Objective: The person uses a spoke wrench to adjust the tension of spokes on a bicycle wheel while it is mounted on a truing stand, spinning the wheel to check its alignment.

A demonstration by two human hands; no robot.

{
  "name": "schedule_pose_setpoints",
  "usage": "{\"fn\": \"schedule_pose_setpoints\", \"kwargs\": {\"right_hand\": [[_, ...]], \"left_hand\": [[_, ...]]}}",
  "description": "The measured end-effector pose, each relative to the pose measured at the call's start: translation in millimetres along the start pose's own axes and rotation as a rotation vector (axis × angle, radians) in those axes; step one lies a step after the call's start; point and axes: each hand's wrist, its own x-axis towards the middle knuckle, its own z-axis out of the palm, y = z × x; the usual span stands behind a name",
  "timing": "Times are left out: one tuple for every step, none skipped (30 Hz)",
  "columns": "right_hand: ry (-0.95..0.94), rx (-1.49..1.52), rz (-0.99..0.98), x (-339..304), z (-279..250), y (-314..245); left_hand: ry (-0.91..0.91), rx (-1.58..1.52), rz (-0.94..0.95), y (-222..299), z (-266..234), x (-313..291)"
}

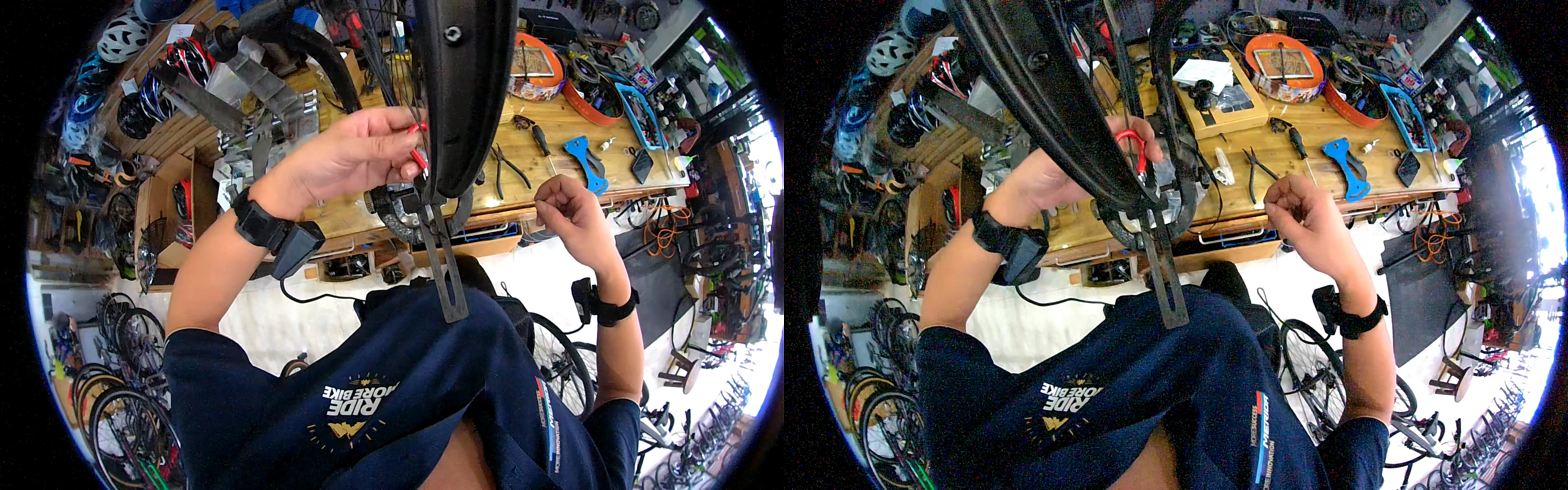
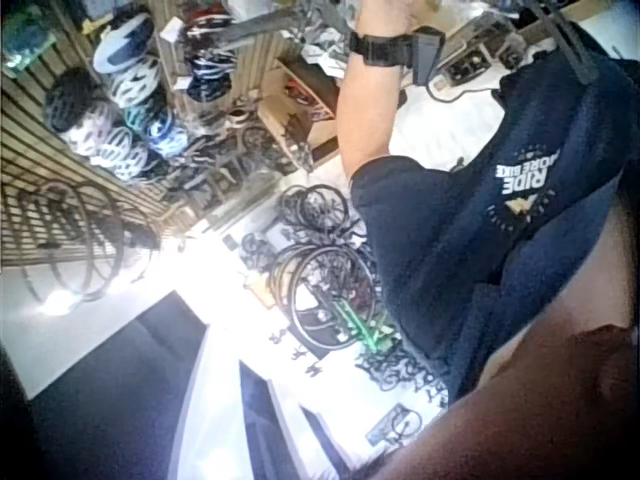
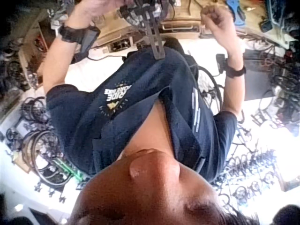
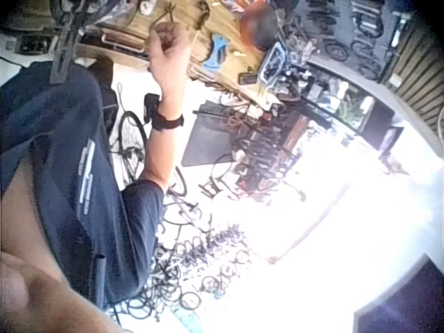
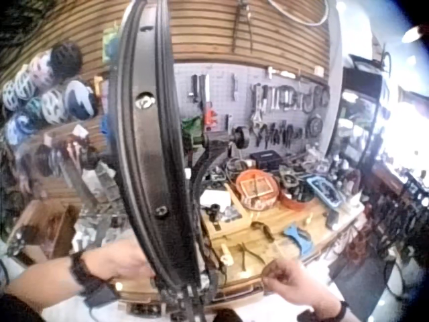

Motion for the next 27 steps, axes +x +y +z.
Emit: {"fn": "schedule_pose_setpoints", "kwargs": {"right_hand": [[0.006,0.010,0.001,-0.2,0.4,0.7],[0.011,0.021,0.002,0.0,1.6,1.2],[0.016,0.032,0.002,0.2,2.8,1.4],[0.015,0.006,0.000,0.8,2.9,0.8],[0.013,-0.019,-0.003,1.5,3.0,-0.5],[0.010,-0.044,-0.006,2.2,3.2,-2.0],[0.010,-0.042,-0.004,2.6,4.0,-3.1],[0.008,-0.040,-0.002,3.5,4.7,-4.5],[0.005,-0.039,-0.001,4.6,5.2,-5.3],[-0.002,-0.048,0.000,5.8,5.2,-6.1],[-0.010,-0.057,0.001,7.8,5.1,-6.8],[-0.019,-0.066,0.001,9.9,5.4,-7.2],[-0.023,-0.065,-0.015,12.1,5.4,-10.5],[-0.028,-0.065,-0.031,14.7,7.3,-14.5],[-0.032,-0.064,-0.047,16.7,8.7,-18.3],[-0.042,-0.078,-0.058,19.9,8.2,-21.7],[-0.058,-0.089,-0.074,23.0,8.9,-25.7],[-0.074,-0.100,-0.089,25.6,10.2,-29.7],[-0.073,-0.063,-0.074,27.7,13.0,-31.8],[-0.082,-0.084,-0.111,30.6,15.7,-35.0],[-0.091,-0.105,-0.149,34.6,18.3,-39.0],[-0.100,-0.132,-0.181,37.9,20.6,-42.5],[-0.099,-0.125,-0.244,44.6,24.4,-43.4],[-0.094,-0.111,-0.221,48.7,27.3,-49.6],[-0.095,-0.099,-0.202,54.4,30.8,-60.3],[-0.096,-0.088,-0.184,59.7,36.1,-69.4],[-0.079,-0.053,-0.315,65.1,44.2,-76.3]], "left_hand": [[0.000,0.053,0.035,-4.9,-2.0,-0.2],[0.000,0.107,0.070,-8.6,-3.9,0.3],[0.006,0.125,0.103,-10.9,-6.2,2.7],[0.030,0.137,0.089,-10.6,-7.4,4.3],[0.056,0.148,0.076,-10.0,-8.3,5.3],[0.082,0.160,0.062,-9.3,-8.6,5.7],[0.149,0.219,0.072,-8.2,-1.9,7.0],[0.218,0.276,0.082,-5.2,11.3,9.7],[0.287,0.334,0.093,-2.1,21.3,12.2],[0.344,0.420,0.052,1.3,26.9,13.5],[0.401,0.505,0.011,4.2,31.4,14.0],[0.459,0.591,-0.031,4.3,33.9,14.2],[0.521,0.640,0.002,3.1,33.4,16.3],[0.525,0.715,-0.023,1.6,31.3,16.4],[0.529,0.790,-0.048,-0.8,28.5,16.5],[0.530,0.871,-0.074,-2.1,22.7,19.4],[0.479,1.001,-0.035,-7.1,11.5,22.1],[0.495,1.037,-0.014,-14.1,4.4,22.2],[0.510,1.075,0.003,-15.4,7.2,22.8],[0.525,1.112,0.019,-15.6,10.0,23.5],[0.583,1.115,0.054,-18.0,15.5,20.9],[0.565,1.139,0.089,-17.9,16.0,20.9],[0.548,1.163,0.124,-17.6,15.8,20.9],[0.533,1.187,0.159,-17.0,15.0,21.3],[0.504,1.219,0.152,-15.9,9.0,23.4],[0.478,1.247,0.144,-16.5,4.3,24.6],[0.456,1.273,0.136,-17.2,-1.1,24.4]]}}
